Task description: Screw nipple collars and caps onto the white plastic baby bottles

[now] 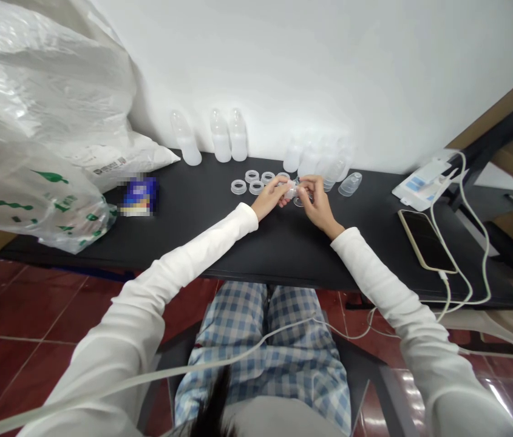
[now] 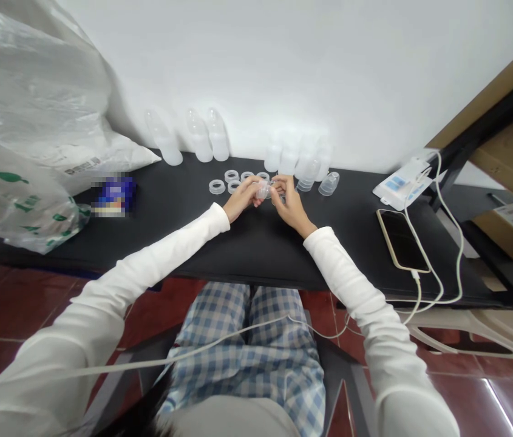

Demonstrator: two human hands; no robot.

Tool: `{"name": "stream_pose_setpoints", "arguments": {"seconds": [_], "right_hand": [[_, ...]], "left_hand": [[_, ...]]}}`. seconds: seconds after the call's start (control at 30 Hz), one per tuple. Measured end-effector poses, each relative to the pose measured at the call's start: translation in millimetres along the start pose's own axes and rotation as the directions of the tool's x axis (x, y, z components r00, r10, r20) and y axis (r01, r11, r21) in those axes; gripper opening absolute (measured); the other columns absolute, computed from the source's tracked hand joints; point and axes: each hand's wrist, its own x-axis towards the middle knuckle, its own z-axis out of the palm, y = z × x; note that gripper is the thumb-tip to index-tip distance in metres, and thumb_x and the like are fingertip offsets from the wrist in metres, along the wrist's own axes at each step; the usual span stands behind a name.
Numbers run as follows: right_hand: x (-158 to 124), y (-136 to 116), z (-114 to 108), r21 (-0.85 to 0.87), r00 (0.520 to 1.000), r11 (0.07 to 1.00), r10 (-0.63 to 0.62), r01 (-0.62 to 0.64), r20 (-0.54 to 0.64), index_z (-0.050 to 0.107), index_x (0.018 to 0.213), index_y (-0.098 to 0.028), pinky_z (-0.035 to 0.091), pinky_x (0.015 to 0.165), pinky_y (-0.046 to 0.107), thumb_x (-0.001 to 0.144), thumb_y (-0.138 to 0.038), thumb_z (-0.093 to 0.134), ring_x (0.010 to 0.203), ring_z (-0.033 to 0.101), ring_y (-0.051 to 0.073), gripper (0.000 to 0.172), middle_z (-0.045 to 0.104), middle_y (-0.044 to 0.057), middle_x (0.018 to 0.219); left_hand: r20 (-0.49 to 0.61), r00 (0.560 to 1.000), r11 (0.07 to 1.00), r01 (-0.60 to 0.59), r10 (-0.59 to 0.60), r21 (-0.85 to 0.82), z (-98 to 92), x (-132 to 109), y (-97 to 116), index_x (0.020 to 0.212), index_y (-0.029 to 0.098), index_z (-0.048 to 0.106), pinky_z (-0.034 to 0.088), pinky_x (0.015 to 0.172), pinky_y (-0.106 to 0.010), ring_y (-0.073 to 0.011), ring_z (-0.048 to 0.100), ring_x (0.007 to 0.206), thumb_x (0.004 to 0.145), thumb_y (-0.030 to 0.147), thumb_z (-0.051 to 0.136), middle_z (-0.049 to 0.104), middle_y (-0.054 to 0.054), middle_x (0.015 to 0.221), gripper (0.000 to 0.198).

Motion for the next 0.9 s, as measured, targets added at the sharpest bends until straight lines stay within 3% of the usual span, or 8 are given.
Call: {"name": "stream_pose_setpoints", "arguments": {"seconds": [0.17,0.33,0.47,0.6,0.67,0.73,0.8,0.9], "right_hand": [[2.0,-4.6,2.3,0.149,0.994,0.983,0.106,-0.11,0.032,0.051,0.11,-0.027,0.061,0.079,0.036,0.096,-0.065,0.057,0.084,0.07,0.018,0.041,0.067,0.003,0.097],[2.1,0.3,5.4,0.196,0.991,0.972,0.12,-0.129,0.059,0.05,0.102,-0.028,0.059,0.073,0.034,0.094,-0.064,0.061,0.078,0.066,0.017,0.038,0.062,-0.001,0.083],[1.9,-1.7,5.1,0.093,0.994,0.991,0.086,-0.092,0.061,0.054,0.105,-0.027,0.06,0.074,0.036,0.095,-0.062,0.06,0.08,0.066,0.018,0.037,0.063,0.001,0.086],[3.2,-7.4,-3.8,-0.115,0.991,0.992,-0.037,0.052,0.13,0.059,0.112,-0.025,0.06,0.084,0.037,0.1,-0.052,0.055,0.089,0.068,0.02,0.03,0.07,0.006,0.1],[3.2,-7.8,-10.8,-0.193,0.985,0.975,-0.079,0.108,0.151,0.061,0.114,-0.024,0.059,0.085,0.037,0.1,-0.046,0.056,0.089,0.068,0.02,0.026,0.071,0.007,0.103],[2.6,-6.6,-16.8,-0.257,0.985,0.959,-0.084,0.121,0.148,0.062,0.116,-0.023,0.058,0.085,0.036,0.099,-0.042,0.058,0.09,0.068,0.021,0.025,0.072,0.007,0.104],[1.9,-5.1,-20.0,-0.314,0.982,0.94,-0.086,0.136,0.167,0.062,0.12,-0.023,0.057,0.087,0.036,0.1,-0.038,0.058,0.094,0.067,0.021,0.025,0.071,0.008,0.107],[2.1,-4.4,-18.3,-0.419,0.957,0.879,-0.124,0.228,0.261,0.065,0.123,-0.021,0.053,0.09,0.038,0.103,-0.033,0.052,0.099,0.066,0.023,0.026,0.071,0.01,0.109]], "left_hand": [[-0.009,0.996,0.993,-0.094,0.094,0.066,-1.1,2.0,-6.5,0.105,0.021,0.056,0.048,0.065,-0.022,-0.0088,0.061,0.063,0.095,0.035,0.067,0.059,0.007,0.066,0.02],[-0.006,0.99,0.982,-0.141,0.143,0.126,-1.7,-0.6,-9.9,0.099,0.022,0.054,0.042,0.062,-0.023,-0.0084,0.054,0.059,0.096,0.039,0.067,0.053,0.008,0.062,0.021],[-0.022,0.997,0.988,-0.073,0.076,0.137,0.0,-1.8,-7.7,0.088,0.022,0.049,0.033,0.052,-0.021,-0.0073,0.044,0.048,0.1,0.043,0.061,0.047,0.009,0.055,0.027],[-0.042,0.998,0.998,0.053,-0.052,0.027,-7.2,5.5,-6.7,0.076,0.021,0.047,0.023,0.043,-0.02,-0.0061,0.034,0.039,0.102,0.064,0.043,0.038,0.007,0.048,0.05],[-0.122,0.992,0.999,0.04,-0.04,-0.002,-17.0,12.9,-6.5,0.073,0.021,0.046,0.022,0.041,-0.02,-0.006,0.032,0.038,0.097,0.076,0.041,0.035,0.007,0.047,0.06],[-0.266,0.961,0.997,-0.067,0.072,0.029,-30.1,22.4,-6.5,0.076,0.021,0.047,0.026,0.043,-0.02,-0.0065,0.037,0.04,0.092,0.081,0.046,0.039,0.006,0.05,0.061],[-0.383,0.904,0.982,-0.169,0.188,0.083,-45.5,33.1,-7.6,0.087,0.022,0.051,0.038,0.051,-0.022,-0.0094,0.052,0.051,0.089,0.079,0.055,0.05,0.004,0.062,0.057],[-0.459,0.826,0.944,-0.274,0.328,0.182,-72.0,46.7,-11.6,0.106,0.025,0.049,0.053,0.073,-0.03,-0.0151,0.068,0.077,0.088,0.067,0.067,0.06,0.0,0.085,0.049]]}}
